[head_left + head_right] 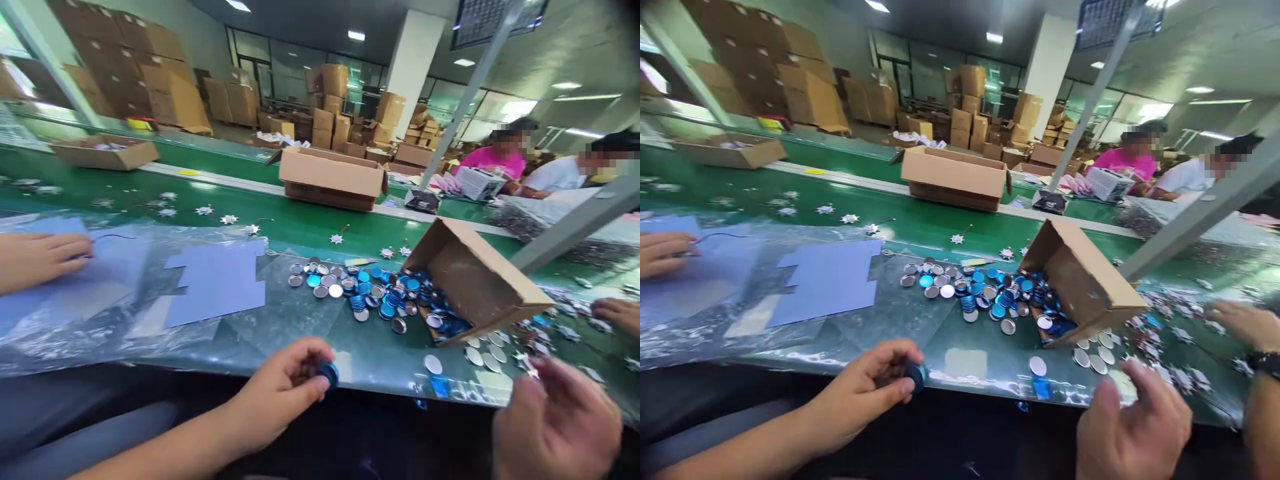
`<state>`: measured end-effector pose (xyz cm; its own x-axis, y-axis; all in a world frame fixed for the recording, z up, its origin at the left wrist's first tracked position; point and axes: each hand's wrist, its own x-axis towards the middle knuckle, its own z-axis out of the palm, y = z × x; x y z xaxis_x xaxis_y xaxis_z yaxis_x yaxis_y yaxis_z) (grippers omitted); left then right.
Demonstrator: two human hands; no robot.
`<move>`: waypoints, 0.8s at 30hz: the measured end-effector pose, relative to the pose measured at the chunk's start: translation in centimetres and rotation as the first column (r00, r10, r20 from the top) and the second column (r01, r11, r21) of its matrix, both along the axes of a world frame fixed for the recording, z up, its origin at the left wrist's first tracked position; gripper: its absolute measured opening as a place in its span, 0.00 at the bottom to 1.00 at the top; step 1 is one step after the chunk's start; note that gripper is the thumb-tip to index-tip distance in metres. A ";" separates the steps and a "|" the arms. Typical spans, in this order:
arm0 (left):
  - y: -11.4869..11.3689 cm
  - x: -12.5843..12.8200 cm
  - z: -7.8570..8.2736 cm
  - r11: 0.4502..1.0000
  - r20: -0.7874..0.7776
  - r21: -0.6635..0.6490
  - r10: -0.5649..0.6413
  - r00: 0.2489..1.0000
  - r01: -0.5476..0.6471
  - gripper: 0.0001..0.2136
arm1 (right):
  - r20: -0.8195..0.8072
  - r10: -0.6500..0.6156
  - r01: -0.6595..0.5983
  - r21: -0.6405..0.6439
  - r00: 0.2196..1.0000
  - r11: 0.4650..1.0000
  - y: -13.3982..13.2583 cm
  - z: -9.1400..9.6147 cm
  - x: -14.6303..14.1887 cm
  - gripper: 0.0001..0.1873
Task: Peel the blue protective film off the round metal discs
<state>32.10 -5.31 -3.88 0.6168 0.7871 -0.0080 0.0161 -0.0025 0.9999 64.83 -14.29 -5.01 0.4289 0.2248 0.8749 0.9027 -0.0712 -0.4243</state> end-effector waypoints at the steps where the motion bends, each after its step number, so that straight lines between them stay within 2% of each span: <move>1: -0.2 0.2 -0.1 0.999 0.038 0.035 0.014 0.999 -0.015 0.15 | 0.000 0.125 -0.125 0.022 0.992 0.992 -0.3 0.6 -3.2 0.17; 2: -0.3 0.4 -0.1 0.995 0.058 0.093 0.019 0.998 -0.024 0.17 | 0.136 0.304 -0.294 -0.089 0.943 0.952 -0.4 1.1 -6.2 0.11; 3: -0.5 0.5 0.0 0.985 0.060 0.174 0.007 0.998 -0.017 0.17 | 0.192 0.466 -0.429 -0.205 0.864 0.880 -0.3 1.6 -9.0 0.07; 4: -0.6 0.6 0.3 0.964 0.047 0.266 -0.014 0.999 0.001 0.15 | 0.214 0.583 -0.540 -0.230 0.784 0.810 -0.1 1.9 -11.3 0.06; 6: -0.8 0.7 1.0 0.901 0.031 0.432 -0.045 0.999 0.027 0.08 | 0.170 0.676 -0.646 -0.203 0.717 0.736 0.6 2.4 -14.6 0.07; 7: -0.8 0.7 1.4 0.869 0.041 0.494 -0.053 0.998 0.026 0.06 | 0.146 0.688 -0.670 -0.159 0.711 0.726 0.9 2.5 -15.5 0.07; 10: -1.0 0.4 2.4 0.807 0.134 0.589 -0.054 0.990 -0.035 0.06 | 0.125 0.655 -0.650 -0.086 0.745 0.755 1.1 2.4 -16.8 0.07; 14: -1.2 -0.2 3.0 0.743 0.158 0.665 -0.041 0.987 -0.076 0.09 | 0.161 0.596 -0.591 -0.081 0.787 0.802 0.8 2.6 -17.5 0.07; 24: -1.2 -2.0 3.3 0.601 0.075 0.797 0.007 0.997 -0.064 0.11 | 0.305 0.599 -0.556 -0.223 0.740 0.801 1.0 3.2 -17.7 0.04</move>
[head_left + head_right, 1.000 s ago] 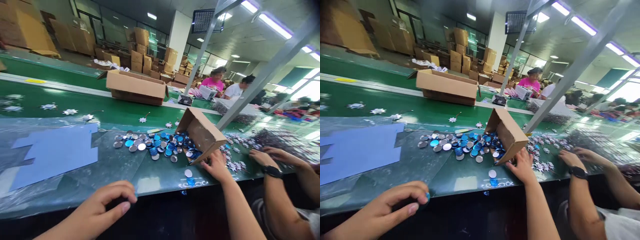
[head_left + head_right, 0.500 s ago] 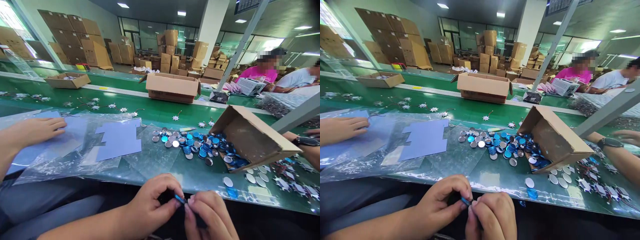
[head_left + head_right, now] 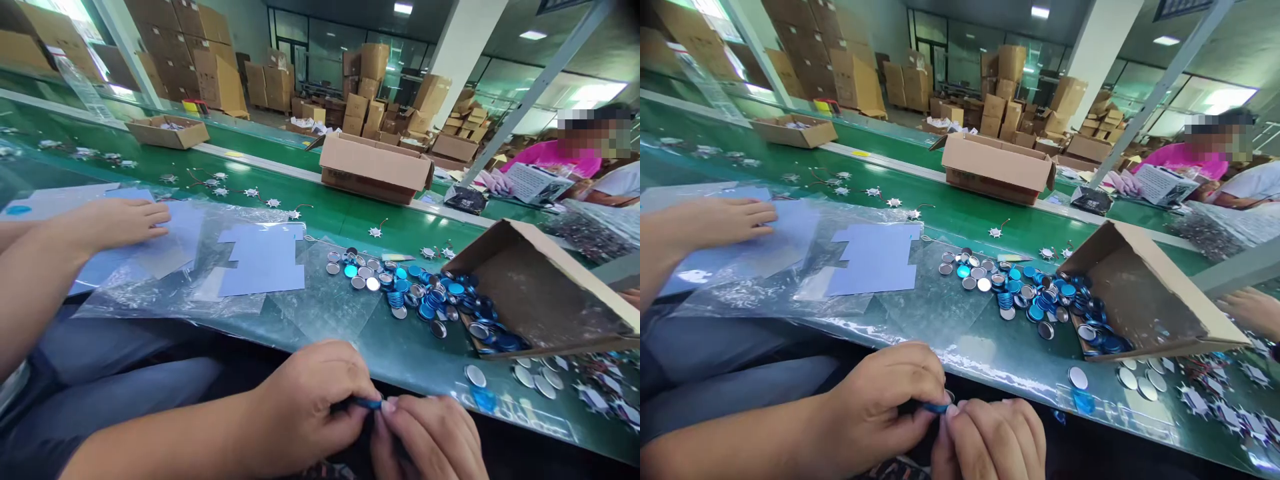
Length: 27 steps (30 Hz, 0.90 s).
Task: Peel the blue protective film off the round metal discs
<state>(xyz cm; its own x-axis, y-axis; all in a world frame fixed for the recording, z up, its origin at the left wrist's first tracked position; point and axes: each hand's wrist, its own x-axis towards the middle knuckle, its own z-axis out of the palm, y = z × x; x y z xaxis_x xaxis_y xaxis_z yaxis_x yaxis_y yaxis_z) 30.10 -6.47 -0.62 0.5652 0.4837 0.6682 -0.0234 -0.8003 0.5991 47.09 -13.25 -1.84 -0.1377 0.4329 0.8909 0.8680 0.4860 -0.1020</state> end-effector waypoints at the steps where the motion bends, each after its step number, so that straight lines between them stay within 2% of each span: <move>1: 0.0 -0.1 0.0 1.000 -0.009 0.015 0.008 1.000 -0.008 0.11 | -0.003 -0.002 0.002 0.004 1.000 1.000 0.0 0.0 -0.1 0.04; 7: 0.0 -0.5 0.1 0.997 -0.060 0.074 0.034 0.998 -0.030 0.09 | -0.001 -0.004 0.004 0.035 1.000 0.999 0.3 -0.2 -0.7 0.05; 12: 0.0 -1.0 0.4 0.994 -0.115 0.104 0.051 0.992 -0.039 0.09 | 0.035 0.030 -0.030 0.001 0.999 1.000 0.3 -0.5 -0.8 0.06; 17: 0.0 -1.5 0.0 0.989 -0.184 0.138 0.077 0.980 -0.052 0.07 | -0.111 0.041 -0.041 -0.001 0.993 0.999 0.1 -0.4 -1.9 0.07; 22: -0.2 -1.7 -0.2 0.991 -0.184 0.131 0.049 0.982 -0.025 0.08 | -0.161 0.118 -0.143 -0.155 0.980 0.978 0.0 0.2 -1.9 0.08; 27: -0.4 -1.5 0.0 0.997 -0.183 0.072 0.031 0.983 -0.018 0.07 | -0.243 0.132 -0.177 -0.173 0.961 0.969 -0.1 -0.1 -2.4 0.09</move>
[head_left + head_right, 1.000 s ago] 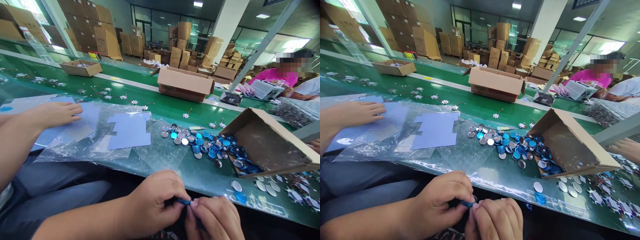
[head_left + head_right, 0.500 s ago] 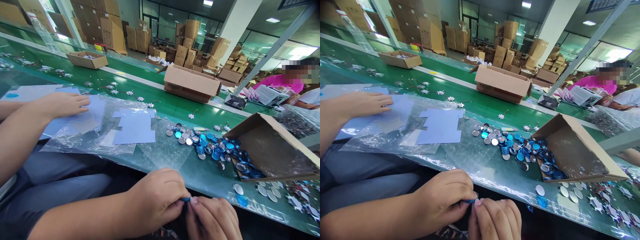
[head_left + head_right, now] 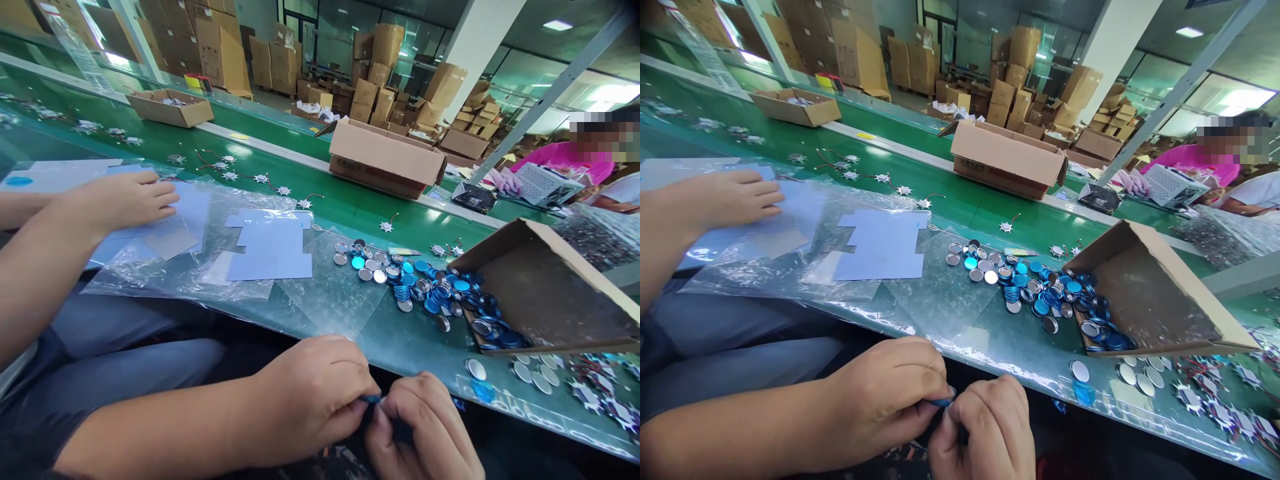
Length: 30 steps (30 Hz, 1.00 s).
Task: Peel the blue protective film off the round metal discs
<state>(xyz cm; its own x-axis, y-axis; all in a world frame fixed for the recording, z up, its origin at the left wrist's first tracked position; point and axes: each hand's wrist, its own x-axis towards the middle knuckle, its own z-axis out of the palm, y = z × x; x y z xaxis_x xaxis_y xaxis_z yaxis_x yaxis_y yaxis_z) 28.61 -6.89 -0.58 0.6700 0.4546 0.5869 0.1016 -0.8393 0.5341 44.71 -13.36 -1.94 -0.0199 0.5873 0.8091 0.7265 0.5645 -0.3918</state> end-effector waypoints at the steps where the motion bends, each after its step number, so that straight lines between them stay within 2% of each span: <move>1: 0.0 0.1 -0.1 1.000 0.001 -0.020 0.002 1.000 -0.002 0.07 | -0.006 -0.012 0.012 0.005 1.000 1.000 0.0 -0.1 -0.1 0.09; 4: 0.2 0.3 -0.4 0.999 0.048 -0.054 0.009 0.999 -0.007 0.07 | -0.009 -0.025 0.026 0.079 1.000 0.997 0.1 -0.3 -0.2 0.08; 8: 0.4 0.3 -0.3 1.000 0.074 -0.013 0.014 0.997 -0.013 0.08 | 0.005 -0.062 0.060 0.159 0.998 0.985 0.2 -0.5 0.2 0.07; 11: 0.1 0.1 0.2 0.999 -0.050 -0.008 0.031 0.998 -0.031 0.09 | -0.015 -0.073 0.075 0.157 0.997 0.985 0.3 -0.5 0.2 0.09; 14: -0.3 0.0 0.6 0.997 -0.192 -0.037 0.060 0.980 -0.068 0.13 | -0.023 -0.070 0.072 0.127 0.997 0.989 0.2 -0.3 0.0 0.09; 19: -0.8 0.1 0.3 0.985 -0.234 -0.121 0.095 0.968 -0.126 0.18 | -0.050 -0.044 0.046 0.043 0.998 0.998 -0.2 -0.3 0.0 0.09; 23: -0.6 0.0 1.0 0.997 -0.250 -0.071 0.017 0.968 -0.036 0.14 | -0.060 -0.020 0.023 0.043 0.998 0.999 -0.2 -0.6 0.2 0.09; 25: -0.4 0.1 1.4 0.991 -0.277 -0.135 -0.029 0.960 -0.009 0.13 | -0.035 -0.012 0.014 0.052 0.999 0.999 -0.1 -0.8 0.2 0.09; 27: -0.1 0.3 1.4 0.964 -0.271 -0.266 -0.058 0.961 -0.017 0.14 | 0.013 -0.002 0.002 0.062 1.000 0.998 -0.1 -0.8 0.2 0.09; 28: 0.0 0.4 1.3 0.933 -0.241 -0.360 -0.066 0.968 -0.026 0.13 | 0.038 0.003 -0.005 0.058 0.999 0.998 -0.1 -0.8 0.2 0.09; 29: 0.1 0.6 1.0 0.876 -0.191 -0.481 -0.070 0.979 -0.031 0.12 | 0.053 0.002 -0.005 0.052 0.999 0.999 -0.1 -0.9 0.2 0.09; 30: 0.3 0.7 0.7 0.783 -0.124 -0.623 -0.084 0.989 -0.012 0.10 | 0.055 0.000 -0.002 0.046 0.999 0.999 -0.1 -0.9 0.2 0.09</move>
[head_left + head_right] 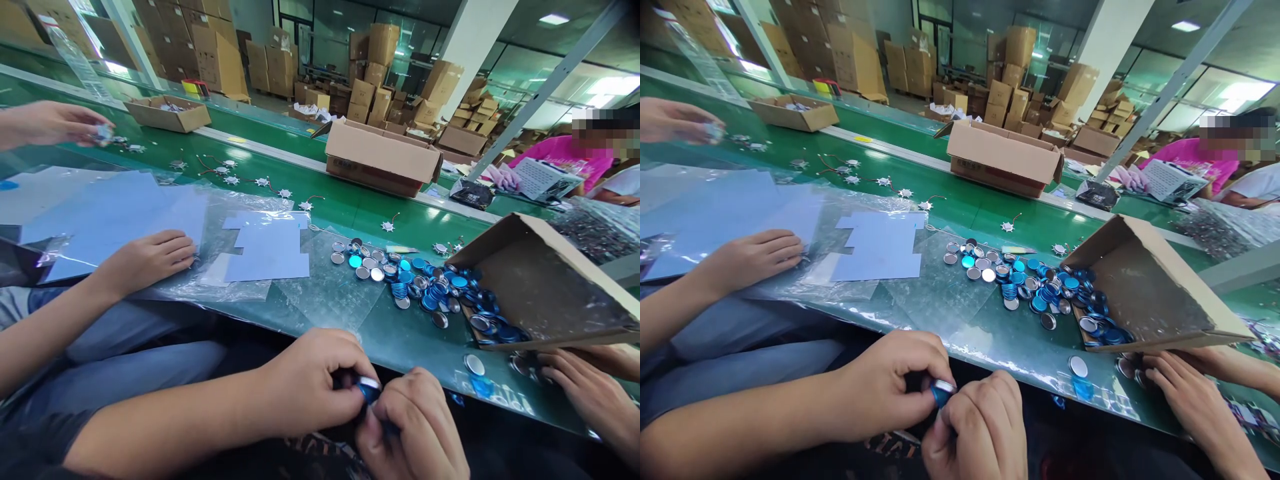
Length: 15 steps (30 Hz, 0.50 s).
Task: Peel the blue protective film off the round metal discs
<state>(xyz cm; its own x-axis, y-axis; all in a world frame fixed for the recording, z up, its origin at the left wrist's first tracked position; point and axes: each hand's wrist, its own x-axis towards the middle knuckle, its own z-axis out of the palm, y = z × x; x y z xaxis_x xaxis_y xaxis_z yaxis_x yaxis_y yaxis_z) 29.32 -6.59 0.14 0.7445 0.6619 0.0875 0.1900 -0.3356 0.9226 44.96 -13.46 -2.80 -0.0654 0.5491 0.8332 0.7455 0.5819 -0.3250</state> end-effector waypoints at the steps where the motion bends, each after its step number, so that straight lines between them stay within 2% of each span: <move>1: 0.2 0.1 -0.3 0.981 0.064 -0.195 -0.001 0.998 0.014 0.08 | -0.007 -0.007 0.007 0.001 1.000 1.000 0.0 0.0 0.1 0.08; 3: 0.4 0.3 -1.0 0.848 0.191 -0.516 -0.019 0.981 0.117 0.10 | -0.016 -0.016 0.017 0.034 1.000 0.999 0.0 -0.1 0.4 0.08; 4: 0.6 0.4 -1.2 0.782 0.239 -0.600 -0.023 0.971 0.166 0.12 | 0.000 -0.013 0.013 0.050 1.000 0.999 -0.1 -0.1 0.6 0.07; 5: 0.6 0.6 -1.4 0.741 0.267 -0.644 -0.019 0.964 0.193 0.13 | 0.038 -0.003 0.000 0.059 0.999 0.998 -0.1 -0.2 0.8 0.07; 8: 0.9 1.1 -1.9 0.717 0.267 -0.686 0.089 0.960 0.124 0.20 | 0.143 0.044 -0.052 0.052 0.989 0.997 -0.2 -0.5 1.3 0.06; 10: 1.1 1.5 -2.1 0.665 0.254 -0.745 0.223 0.941 0.043 0.24 | 0.189 0.098 -0.107 0.039 0.977 0.994 -0.4 -0.7 1.6 0.06; 13: 1.7 1.9 -2.2 0.573 0.234 -0.816 0.449 0.862 -0.076 0.26 | 0.263 0.227 -0.209 -0.098 0.938 0.973 -0.4 -1.0 2.3 0.08; 15: 2.0 1.9 -2.2 0.559 0.239 -0.822 0.508 0.828 -0.106 0.25 | 0.265 0.244 -0.207 -0.160 0.933 0.965 0.0 -1.3 3.0 0.08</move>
<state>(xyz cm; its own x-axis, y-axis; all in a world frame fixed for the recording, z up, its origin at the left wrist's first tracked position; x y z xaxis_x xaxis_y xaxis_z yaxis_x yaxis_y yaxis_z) 31.17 -4.56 -2.07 0.4980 0.8054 -0.3214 -0.3159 0.5136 0.7977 47.99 -13.50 -4.15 -0.4201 0.5928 0.6871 0.6710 0.7127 -0.2046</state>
